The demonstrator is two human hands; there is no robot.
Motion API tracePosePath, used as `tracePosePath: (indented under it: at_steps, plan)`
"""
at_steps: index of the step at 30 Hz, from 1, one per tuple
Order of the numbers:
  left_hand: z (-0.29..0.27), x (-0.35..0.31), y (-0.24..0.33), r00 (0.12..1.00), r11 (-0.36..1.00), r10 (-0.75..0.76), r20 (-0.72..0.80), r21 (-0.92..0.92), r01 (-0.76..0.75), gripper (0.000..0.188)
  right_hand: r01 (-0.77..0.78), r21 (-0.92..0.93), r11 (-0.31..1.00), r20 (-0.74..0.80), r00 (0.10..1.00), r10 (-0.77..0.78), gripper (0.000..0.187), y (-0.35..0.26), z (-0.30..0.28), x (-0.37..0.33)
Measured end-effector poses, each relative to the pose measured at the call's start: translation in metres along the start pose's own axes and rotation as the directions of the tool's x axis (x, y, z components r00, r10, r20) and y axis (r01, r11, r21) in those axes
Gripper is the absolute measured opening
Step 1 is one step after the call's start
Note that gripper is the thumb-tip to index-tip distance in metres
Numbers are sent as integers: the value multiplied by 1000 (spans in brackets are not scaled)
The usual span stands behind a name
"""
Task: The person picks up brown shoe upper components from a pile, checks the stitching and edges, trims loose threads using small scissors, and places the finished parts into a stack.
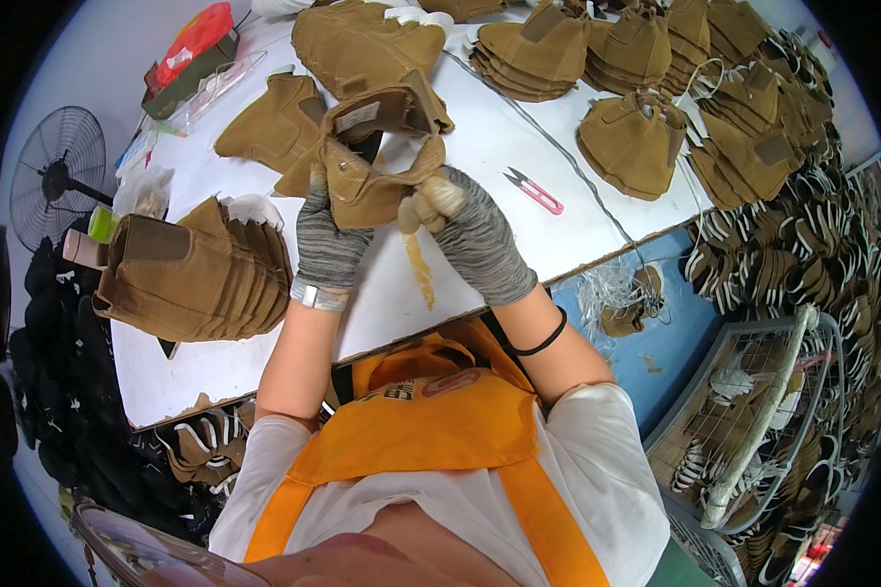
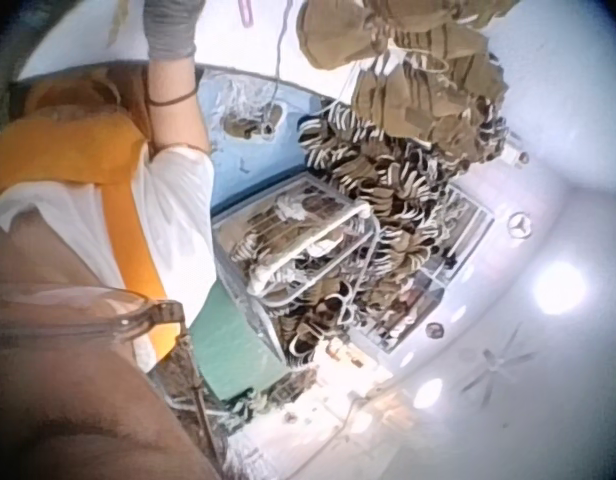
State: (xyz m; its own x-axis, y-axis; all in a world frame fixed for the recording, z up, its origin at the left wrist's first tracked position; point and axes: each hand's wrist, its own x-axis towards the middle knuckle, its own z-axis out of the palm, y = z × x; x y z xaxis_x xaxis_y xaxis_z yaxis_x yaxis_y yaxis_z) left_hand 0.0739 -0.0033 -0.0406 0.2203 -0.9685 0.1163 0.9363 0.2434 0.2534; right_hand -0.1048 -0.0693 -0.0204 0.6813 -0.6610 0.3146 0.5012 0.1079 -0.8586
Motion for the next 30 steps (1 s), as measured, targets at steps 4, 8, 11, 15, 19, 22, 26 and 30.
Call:
tracePosePath:
  at_steps: [4,8,11,15,19,22,26,30]
  plan:
    - [14,-3,-5,993,998,9,-120,59,-2,49,-33,425,905,36,999,20,41,2,1,7]
    - [12,-3,-8,998,1000,-14,-66,10,14,50,-61,466,882,34,998,50,42,-1,0,5]
    - [4,-1,-7,998,993,-59,24,-103,61,51,-52,428,902,26,999,45,42,-1,-2,5]
    - [10,-2,-9,998,997,-59,0,-54,59,52,-56,374,926,45,998,43,41,-5,-3,5]
    - [15,-3,-11,998,1000,-3,-70,23,5,52,-36,107,994,-136,990,50,36,-12,-6,1]
    - [12,-3,-12,996,996,54,-74,69,-49,52,109,-567,817,-336,874,-350,35,-26,-2,2]
    - [19,-7,-14,987,952,156,-28,270,-143,56,271,-912,309,-16,729,-684,40,-49,9,4]
    - [28,-13,-17,980,827,190,63,527,-194,59,265,-958,108,153,793,-589,38,-56,23,3]
